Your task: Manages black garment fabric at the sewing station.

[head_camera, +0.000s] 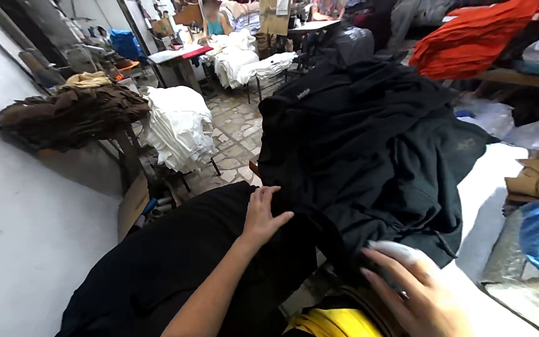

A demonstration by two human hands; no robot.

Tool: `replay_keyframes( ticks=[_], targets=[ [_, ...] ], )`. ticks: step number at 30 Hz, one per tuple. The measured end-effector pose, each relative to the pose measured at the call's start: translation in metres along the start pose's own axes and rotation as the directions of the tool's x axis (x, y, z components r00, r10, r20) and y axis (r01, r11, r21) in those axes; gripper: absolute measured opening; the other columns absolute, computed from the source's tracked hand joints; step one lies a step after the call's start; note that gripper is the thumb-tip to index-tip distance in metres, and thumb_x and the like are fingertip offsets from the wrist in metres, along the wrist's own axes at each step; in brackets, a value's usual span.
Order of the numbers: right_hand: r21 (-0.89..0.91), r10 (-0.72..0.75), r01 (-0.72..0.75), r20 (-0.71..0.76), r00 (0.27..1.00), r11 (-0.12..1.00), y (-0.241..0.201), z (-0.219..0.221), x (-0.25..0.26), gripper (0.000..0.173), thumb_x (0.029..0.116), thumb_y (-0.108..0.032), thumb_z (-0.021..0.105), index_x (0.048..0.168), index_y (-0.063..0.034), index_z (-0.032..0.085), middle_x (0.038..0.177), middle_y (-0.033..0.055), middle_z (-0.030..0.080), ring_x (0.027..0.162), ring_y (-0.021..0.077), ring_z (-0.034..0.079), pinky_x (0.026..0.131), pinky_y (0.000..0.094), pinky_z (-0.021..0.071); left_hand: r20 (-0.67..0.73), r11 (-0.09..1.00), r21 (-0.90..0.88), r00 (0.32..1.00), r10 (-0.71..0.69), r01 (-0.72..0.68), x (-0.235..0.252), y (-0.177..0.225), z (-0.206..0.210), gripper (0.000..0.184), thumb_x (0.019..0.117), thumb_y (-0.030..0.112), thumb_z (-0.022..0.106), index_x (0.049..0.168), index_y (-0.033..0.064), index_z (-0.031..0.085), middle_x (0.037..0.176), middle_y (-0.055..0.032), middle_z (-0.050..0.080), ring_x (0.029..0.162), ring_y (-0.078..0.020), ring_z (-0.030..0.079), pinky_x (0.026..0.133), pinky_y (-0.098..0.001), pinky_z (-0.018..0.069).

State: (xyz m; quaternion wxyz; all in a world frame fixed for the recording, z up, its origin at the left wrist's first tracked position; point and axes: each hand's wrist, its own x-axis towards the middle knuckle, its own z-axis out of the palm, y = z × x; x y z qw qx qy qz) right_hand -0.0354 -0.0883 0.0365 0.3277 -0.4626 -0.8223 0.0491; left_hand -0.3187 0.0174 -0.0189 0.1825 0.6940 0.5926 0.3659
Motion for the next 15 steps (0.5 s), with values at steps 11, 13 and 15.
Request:
replay_keyframes(
  ticks=[11, 13, 15],
  targets=[
    [-0.167, -0.275, 0.254, -0.12, 0.954, 0.953, 0.035, 0.128, 0.094, 0.035, 0.0889, -0.019, 0.069, 0.122, -0.0075, 0.074, 0.112, 0.0205, 0.071, 0.099, 0.0403, 0.069, 0.08, 0.0496, 0.058, -0.244, 0.972, 0.139, 0.944, 0.221, -0.192, -0.001, -0.01, 0.04, 0.056, 0.0773, 0.003, 0.073, 0.133, 0.0034, 0.065, 0.131, -0.0226, 0.063, 0.123, -0.0434, 0.058, 0.1, -0.0566, 0.0483],
    [-0.189, -0.261, 0.235, -0.13, 0.956, 0.954, 0.035, 0.131, 0.097, 0.035, 0.0904, -0.021, 0.067, 0.121, -0.0069, 0.074, 0.108, 0.0203, 0.072, 0.097, 0.0403, 0.07, 0.078, 0.0492, 0.0583, -0.281, 0.971, 0.122, 0.931, 0.234, -0.207, 0.0, -0.012, 0.041, 0.054, 0.0768, 0.002, 0.073, 0.131, 0.0027, 0.066, 0.129, -0.022, 0.064, 0.121, -0.0423, 0.06, 0.098, -0.0553, 0.0495],
    [-0.21, -0.244, 0.214, -0.132, 0.961, 0.954, 0.034, 0.133, 0.1, 0.034, 0.0927, -0.025, 0.064, 0.119, -0.0066, 0.075, 0.104, 0.0201, 0.072, 0.095, 0.0407, 0.07, 0.076, 0.0492, 0.0583, -0.309, 0.968, 0.115, 0.918, 0.246, -0.221, 0.0, -0.014, 0.043, 0.054, 0.0765, 0.003, 0.073, 0.13, 0.0027, 0.066, 0.127, -0.0207, 0.065, 0.12, -0.0407, 0.061, 0.098, -0.0537, 0.05]
  ],
)
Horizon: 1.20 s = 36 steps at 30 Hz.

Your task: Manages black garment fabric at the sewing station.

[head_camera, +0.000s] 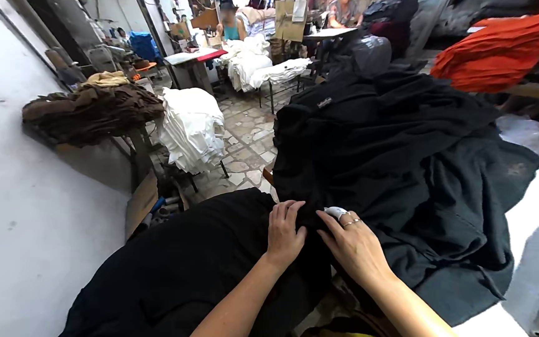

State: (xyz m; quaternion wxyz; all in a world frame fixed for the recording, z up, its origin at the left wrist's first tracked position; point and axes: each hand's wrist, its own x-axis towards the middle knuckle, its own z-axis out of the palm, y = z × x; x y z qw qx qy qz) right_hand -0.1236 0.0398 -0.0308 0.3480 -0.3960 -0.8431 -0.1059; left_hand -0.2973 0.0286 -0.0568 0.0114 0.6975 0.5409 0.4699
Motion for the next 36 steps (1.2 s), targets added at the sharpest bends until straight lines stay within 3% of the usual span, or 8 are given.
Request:
replay_keyframes(
  ticks=[4, 11, 21, 30, 33, 36],
  targets=[
    [-0.025, 0.028, -0.027, 0.023, 0.999, 0.999, 0.001, 0.004, 0.002, 0.035, 0.0954, -0.03, 0.062, 0.117, -0.006, 0.075, 0.098, 0.0215, 0.072, 0.092, 0.0435, 0.07, 0.069, 0.0522, 0.0576, -0.037, 1.0, -0.01, 0.999, 0.007, -0.008, -0.001, -0.001, 0.002, 0.051, 0.0757, 0.001, 0.072, 0.127, 0.0023, 0.068, 0.125, -0.0201, 0.067, 0.118, -0.0392, 0.062, 0.097, -0.0525, 0.0509],
    [-0.005, 0.049, -0.049, 0.037, 0.998, 0.999, 0.003, 0.004, -0.001, 0.037, 0.1022, -0.032, 0.052, 0.111, -0.0077, 0.078, 0.097, 0.0221, 0.072, 0.094, 0.046, 0.069, 0.07, 0.0549, 0.0559, -0.046, 1.0, 0.005, 0.999, 0.008, -0.008, -0.002, 0.0, 0.003, 0.046, 0.0788, 0.003, 0.071, 0.125, 0.003, 0.07, 0.122, -0.0192, 0.068, 0.117, -0.0381, 0.064, 0.097, -0.052, 0.0514],
    [-0.012, 0.082, -0.082, 0.033, 0.996, 0.997, 0.004, 0.005, -0.001, 0.037, 0.1007, -0.032, 0.053, 0.116, -0.0084, 0.077, 0.099, 0.0214, 0.072, 0.094, 0.0444, 0.069, 0.071, 0.0542, 0.0563, -0.076, 0.998, 0.04, 0.996, 0.042, -0.039, -0.004, 0.001, 0.005, 0.043, 0.0802, 0.005, 0.071, 0.123, 0.0033, 0.07, 0.121, -0.0181, 0.069, 0.114, -0.0362, 0.065, 0.095, -0.0488, 0.0532],
    [0.031, 0.107, -0.106, -0.03, 0.994, 0.994, 0.007, 0.008, -0.003, 0.041, 0.1021, -0.036, 0.047, 0.108, -0.0151, 0.081, 0.094, 0.0162, 0.073, 0.091, 0.0399, 0.07, 0.07, 0.0514, 0.0569, -0.079, 0.998, 0.048, 0.996, 0.032, -0.028, -0.002, -0.003, 0.003, 0.046, 0.078, 0.005, 0.075, 0.124, 0.0036, 0.07, 0.121, -0.0184, 0.068, 0.113, -0.0366, 0.065, 0.093, -0.0492, 0.0543],
    [0.058, 0.127, -0.125, -0.037, 0.991, 0.99, 0.008, 0.007, -0.003, 0.038, 0.1014, -0.035, 0.05, 0.108, -0.0153, 0.081, 0.095, 0.0157, 0.073, 0.092, 0.0392, 0.071, 0.072, 0.0514, 0.0577, -0.069, 0.998, 0.05, 0.997, 0.038, -0.035, -0.003, -0.005, 0.005, 0.047, 0.0781, 0.004, 0.075, 0.125, 0.0026, 0.069, 0.123, -0.0188, 0.068, 0.116, -0.038, 0.064, 0.096, -0.0508, 0.0532],
    [0.14, 0.159, -0.159, 0.005, 0.987, 0.977, 0.007, 0.0, 0.002, 0.032, 0.1013, -0.03, 0.055, 0.109, -0.0136, 0.08, 0.102, 0.0154, 0.075, 0.101, 0.0377, 0.071, 0.082, 0.053, 0.0585, -0.003, 0.994, 0.071, 0.996, 0.088, -0.088, -0.001, -0.01, 0.008, 0.048, 0.0807, 0.0, 0.07, 0.129, 0.0012, 0.068, 0.133, -0.0179, 0.066, 0.13, -0.0412, 0.058, 0.107, -0.058, 0.0457]
  ],
)
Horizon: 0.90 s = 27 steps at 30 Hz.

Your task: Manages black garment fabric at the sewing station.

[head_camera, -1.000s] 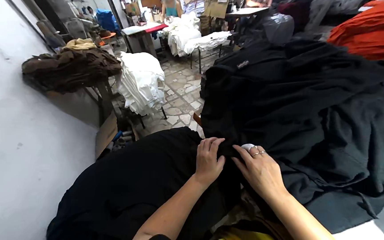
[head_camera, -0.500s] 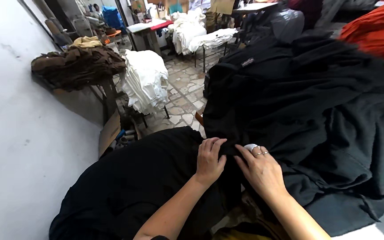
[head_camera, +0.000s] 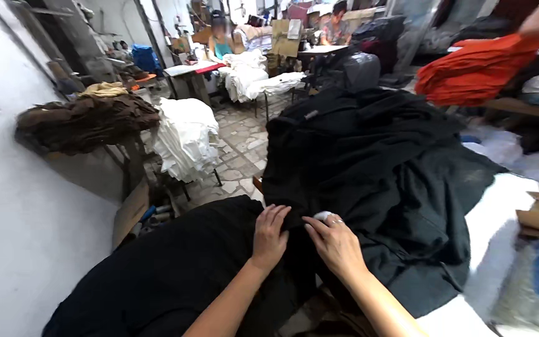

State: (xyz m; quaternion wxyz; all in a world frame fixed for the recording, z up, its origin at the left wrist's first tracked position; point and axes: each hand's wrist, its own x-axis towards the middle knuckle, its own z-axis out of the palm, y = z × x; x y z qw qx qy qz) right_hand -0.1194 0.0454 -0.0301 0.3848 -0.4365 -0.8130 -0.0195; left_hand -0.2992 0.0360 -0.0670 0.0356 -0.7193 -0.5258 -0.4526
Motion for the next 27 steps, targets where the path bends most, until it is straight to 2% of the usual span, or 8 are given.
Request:
replay_keyframes(
  ticks=[4, 9, 12, 15, 19, 23, 27],
  targets=[
    [0.167, 0.094, -0.112, 0.113, 0.989, 0.98, 0.005, -0.011, 0.0, 0.033, 0.1048, -0.03, 0.052, 0.113, -0.0124, 0.08, 0.111, 0.0136, 0.075, 0.113, 0.0324, 0.069, 0.096, 0.0497, 0.0544, 0.096, 1.0, 0.004, 0.995, 0.024, -0.024, -0.007, -0.002, 0.017, 0.047, 0.0884, 0.0, 0.059, 0.135, 0.0, 0.065, 0.146, -0.0184, 0.058, 0.137, -0.0437, 0.051, 0.111, -0.0612, 0.0416],
    [0.374, 0.155, -0.242, 0.246, 0.957, 0.896, 0.011, -0.023, 0.004, 0.038, 0.1072, -0.027, 0.048, 0.114, -0.0033, 0.077, 0.106, 0.0187, 0.074, 0.108, 0.0329, 0.069, 0.099, 0.0498, 0.0508, 0.089, 0.998, 0.016, 0.994, 0.066, -0.068, -0.012, -0.004, 0.023, 0.056, 0.0809, -0.002, 0.059, 0.137, -0.0064, 0.059, 0.147, -0.0244, 0.055, 0.138, -0.0498, 0.047, 0.111, -0.0639, 0.0393],
    [0.441, 0.201, -0.346, 0.343, 0.918, 0.828, 0.011, -0.032, 0.006, 0.04, 0.109, -0.026, 0.045, 0.113, 0.0009, 0.074, 0.108, 0.0193, 0.074, 0.108, 0.0305, 0.069, 0.099, 0.0484, 0.0498, 0.067, 0.994, 0.045, 0.993, 0.092, -0.095, -0.016, -0.003, 0.027, 0.059, 0.0774, -0.004, 0.061, 0.136, -0.0085, 0.059, 0.146, -0.0263, 0.054, 0.137, -0.0508, 0.048, 0.109, -0.0631, 0.0413],
    [0.457, 0.228, -0.412, 0.404, 0.886, 0.788, 0.011, -0.038, 0.008, 0.04, 0.1097, -0.027, 0.044, 0.114, -0.0001, 0.074, 0.11, 0.0183, 0.073, 0.11, 0.0294, 0.068, 0.099, 0.0491, 0.0488, 0.06, 0.991, 0.082, 0.994, 0.096, -0.101, -0.017, 0.001, 0.03, 0.058, 0.0787, -0.006, 0.059, 0.137, -0.0098, 0.058, 0.147, -0.027, 0.053, 0.137, -0.0499, 0.048, 0.111, -0.0593, 0.0417],
    [0.45, 0.231, -0.453, 0.464, 0.855, 0.77, 0.008, -0.046, 0.011, 0.041, 0.1107, -0.029, 0.043, 0.119, -0.0013, 0.072, 0.118, 0.0192, 0.071, 0.116, 0.0312, 0.066, 0.103, 0.0505, 0.0471, 0.101, 0.993, 0.109, 0.994, 0.032, -0.043, -0.017, 0.016, 0.029, 0.062, 0.0786, -0.011, 0.061, 0.14, -0.0129, 0.053, 0.151, -0.0303, 0.047, 0.14, -0.051, 0.044, 0.114, -0.0588, 0.0402],
    [0.46, 0.235, -0.484, 0.497, 0.835, 0.745, 0.005, -0.051, 0.011, 0.041, 0.111, -0.03, 0.042, 0.122, -0.0027, 0.072, 0.122, 0.0186, 0.07, 0.12, 0.0309, 0.064, 0.105, 0.0507, 0.046, 0.106, 0.993, 0.119, 0.994, -0.017, 0.005, -0.023, 0.026, 0.033, 0.066, 0.083, -0.006, 0.063, 0.146, -0.0123, 0.046, 0.157, -0.0298, 0.04, 0.144, -0.0487, 0.04, 0.115, -0.0564, 0.0394],
    [0.462, 0.234, -0.502, 0.522, 0.821, 0.731, 0.003, -0.053, 0.011, 0.042, 0.1111, -0.031, 0.042, 0.121, -0.0031, 0.072, 0.121, 0.0185, 0.07, 0.12, 0.0317, 0.064, 0.105, 0.0516, 0.0458, 0.04, 0.995, 0.101, 0.999, -0.011, 0.007, -0.026, 0.025, 0.04, 0.062, 0.0864, -0.002, 0.062, 0.145, -0.0144, 0.046, 0.155, -0.0312, 0.041, 0.144, -0.0479, 0.041, 0.116, -0.0549, 0.0398]
  ],
)
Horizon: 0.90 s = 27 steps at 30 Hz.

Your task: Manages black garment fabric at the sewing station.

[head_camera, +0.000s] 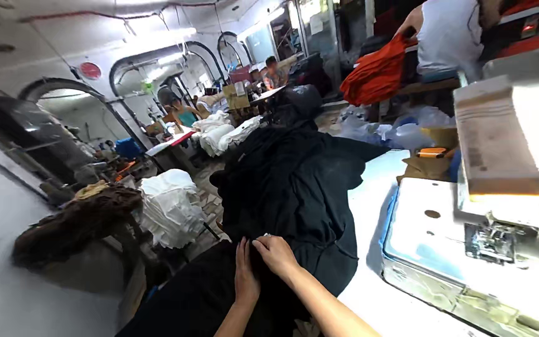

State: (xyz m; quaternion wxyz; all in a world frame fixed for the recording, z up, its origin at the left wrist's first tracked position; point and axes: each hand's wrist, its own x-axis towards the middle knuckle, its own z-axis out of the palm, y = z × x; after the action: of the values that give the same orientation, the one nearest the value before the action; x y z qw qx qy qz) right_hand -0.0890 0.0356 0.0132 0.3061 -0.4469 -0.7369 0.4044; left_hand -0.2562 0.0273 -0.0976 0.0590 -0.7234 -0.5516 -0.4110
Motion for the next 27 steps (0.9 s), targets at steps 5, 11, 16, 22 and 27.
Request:
replay_keyframes(
  ticks=[5, 11, 16, 22, 27],
  targets=[
    [0.001, 0.017, -0.017, 0.018, 1.0, 1.0, -0.003, 0.001, 0.0, 0.042, 0.1111, -0.031, 0.042, 0.122, -0.0038, 0.072, 0.124, 0.0179, 0.069, 0.122, 0.0308, 0.063, 0.105, 0.0509, 0.0452, -0.011, 1.0, -0.006, 1.0, -0.013, 0.013, -0.002, -0.002, 0.003, 0.062, 0.0896, 0.003, 0.061, 0.146, -0.0144, 0.043, 0.157, -0.031, 0.039, 0.145, -0.046, 0.04, 0.116, -0.0531, 0.0398],
    [-0.001, 0.028, -0.028, 0.018, 0.999, 1.0, -0.001, 0.002, 0.0, 0.042, 0.1112, -0.032, 0.042, 0.122, -0.0055, 0.072, 0.123, 0.0164, 0.07, 0.121, 0.0292, 0.063, 0.105, 0.0503, 0.0455, -0.029, 1.0, 0.004, 0.999, -0.017, 0.017, -0.004, -0.003, 0.007, 0.063, 0.0869, 0.004, 0.065, 0.144, -0.0132, 0.047, 0.157, -0.0294, 0.04, 0.144, -0.0465, 0.043, 0.113, -0.0539, 0.0436],
    [0.003, -0.009, 0.009, 0.003, 1.0, 1.0, 0.003, 0.003, 0.001, 0.041, 0.1107, -0.031, 0.044, 0.12, -0.004, 0.073, 0.119, 0.0169, 0.071, 0.117, 0.0295, 0.065, 0.103, 0.0502, 0.0467, -0.036, 0.999, -0.021, 0.999, -0.027, 0.026, -0.004, 0.0, 0.007, 0.063, 0.0857, 0.003, 0.067, 0.144, -0.0118, 0.048, 0.156, -0.0297, 0.04, 0.143, -0.0471, 0.043, 0.109, -0.0543, 0.0471],
    [-0.007, -0.052, 0.052, -0.008, 0.999, 0.999, 0.009, 0.002, 0.002, 0.039, 0.1098, -0.029, 0.046, 0.118, -0.0025, 0.074, 0.118, 0.0172, 0.071, 0.117, 0.0281, 0.065, 0.104, 0.0483, 0.0466, -0.049, 1.0, -0.021, 0.999, -0.009, 0.008, -0.004, 0.0, 0.009, 0.064, 0.0839, 0.001, 0.066, 0.144, -0.0121, 0.048, 0.156, -0.0304, 0.041, 0.142, -0.0479, 0.044, 0.11, -0.0545, 0.0465],
    [-0.011, -0.082, 0.081, -0.028, 0.996, 0.997, 0.012, 0.002, 0.004, 0.038, 0.1093, -0.027, 0.048, 0.116, -0.0013, 0.074, 0.115, 0.017, 0.072, 0.114, 0.0266, 0.067, 0.102, 0.0468, 0.0475, -0.044, 1.0, -0.012, 0.999, 0.002, -0.002, -0.003, -0.001, 0.008, 0.063, 0.0836, 0.001, 0.065, 0.143, -0.012, 0.049, 0.155, -0.0301, 0.042, 0.142, -0.0482, 0.043, 0.109, -0.0536, 0.0471]
  ],
)
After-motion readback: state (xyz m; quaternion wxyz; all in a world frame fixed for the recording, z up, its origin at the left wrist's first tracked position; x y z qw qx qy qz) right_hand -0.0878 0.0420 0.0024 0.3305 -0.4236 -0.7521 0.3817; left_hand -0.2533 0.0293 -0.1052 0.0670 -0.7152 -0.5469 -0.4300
